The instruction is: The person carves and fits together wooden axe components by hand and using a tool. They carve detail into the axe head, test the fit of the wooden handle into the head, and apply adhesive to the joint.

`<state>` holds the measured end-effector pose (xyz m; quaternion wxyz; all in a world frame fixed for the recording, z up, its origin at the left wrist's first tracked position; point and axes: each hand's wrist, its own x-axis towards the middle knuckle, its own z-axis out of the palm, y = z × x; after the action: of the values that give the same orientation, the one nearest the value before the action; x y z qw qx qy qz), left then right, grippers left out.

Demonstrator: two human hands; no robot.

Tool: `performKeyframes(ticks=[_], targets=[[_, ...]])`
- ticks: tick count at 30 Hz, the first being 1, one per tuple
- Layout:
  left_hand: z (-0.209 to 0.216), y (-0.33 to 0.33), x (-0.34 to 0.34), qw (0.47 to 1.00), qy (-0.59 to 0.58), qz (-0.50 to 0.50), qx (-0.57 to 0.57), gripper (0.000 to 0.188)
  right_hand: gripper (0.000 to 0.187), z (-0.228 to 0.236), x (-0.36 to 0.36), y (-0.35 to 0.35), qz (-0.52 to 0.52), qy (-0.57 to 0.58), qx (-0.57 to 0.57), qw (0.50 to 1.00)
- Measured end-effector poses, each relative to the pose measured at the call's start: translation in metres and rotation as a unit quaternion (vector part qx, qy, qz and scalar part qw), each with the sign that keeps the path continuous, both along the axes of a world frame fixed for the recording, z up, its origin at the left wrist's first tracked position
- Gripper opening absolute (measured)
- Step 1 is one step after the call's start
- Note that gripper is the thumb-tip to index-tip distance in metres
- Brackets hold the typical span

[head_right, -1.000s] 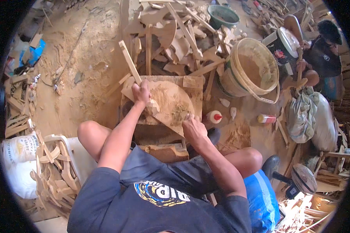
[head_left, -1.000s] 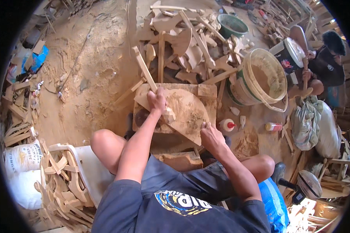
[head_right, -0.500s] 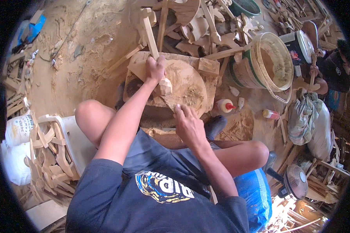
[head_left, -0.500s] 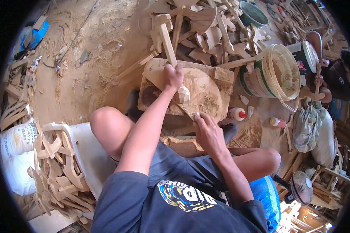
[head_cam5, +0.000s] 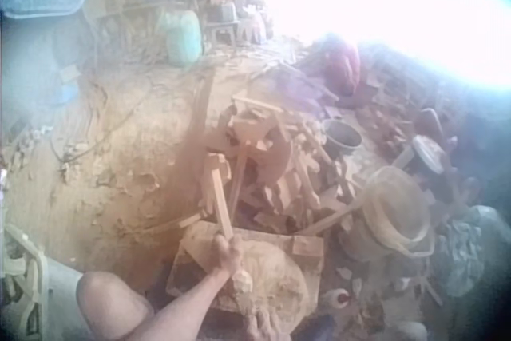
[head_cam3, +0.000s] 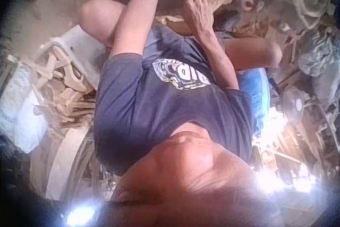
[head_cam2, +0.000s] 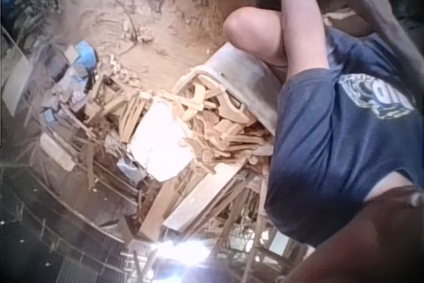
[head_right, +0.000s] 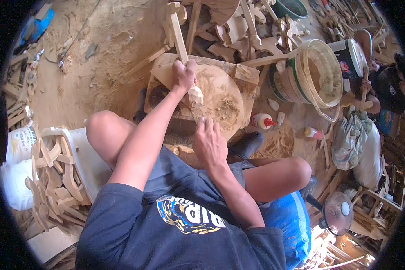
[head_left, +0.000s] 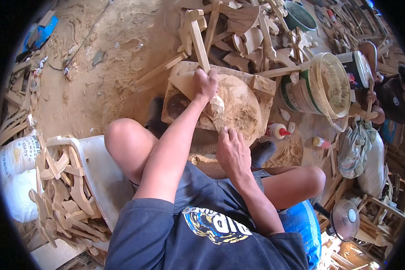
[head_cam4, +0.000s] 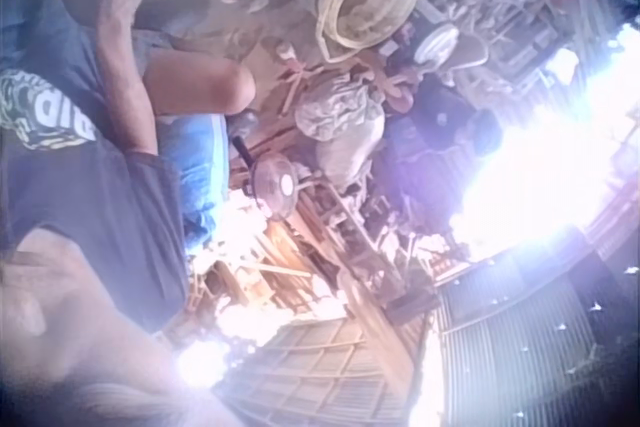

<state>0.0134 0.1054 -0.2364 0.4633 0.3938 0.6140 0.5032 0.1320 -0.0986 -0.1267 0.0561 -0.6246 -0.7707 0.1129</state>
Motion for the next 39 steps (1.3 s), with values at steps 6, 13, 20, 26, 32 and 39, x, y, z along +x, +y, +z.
performKeyframes(ticks=[6, 13, 20, 26, 32, 39], targets=[[0.000, 0.000, 0.000, 1.000, -0.011, -0.009, 0.003, 0.048, 0.038, 0.012, -0.007, 0.006, -0.020, 0.014, 0.023, 0.999], [-0.005, 0.000, 0.002, 1.000, 0.003, -0.017, 0.006, 0.046, 0.045, 0.005, -0.008, 0.010, 0.016, -0.068, 0.038, 0.997], [0.001, -0.004, 0.002, 1.000, -0.010, -0.002, 0.007, 0.040, 0.046, 0.024, -0.007, 0.010, -0.012, -0.031, 0.003, 0.999], [-0.006, 0.000, 0.002, 1.000, 0.012, -0.008, 0.001, 0.038, 0.045, 0.009, -0.015, 0.019, 0.013, -0.060, 0.029, 0.998], [-0.014, 0.001, 0.003, 1.000, 0.004, 0.000, -0.007, 0.039, 0.045, 0.008, -0.014, 0.015, 0.001, -0.050, 0.024, 0.998], [-0.007, -0.001, 0.007, 1.000, 0.004, -0.021, -0.014, 0.038, 0.045, 0.013, -0.005, 0.008, -0.015, -0.046, 0.009, 0.999]])
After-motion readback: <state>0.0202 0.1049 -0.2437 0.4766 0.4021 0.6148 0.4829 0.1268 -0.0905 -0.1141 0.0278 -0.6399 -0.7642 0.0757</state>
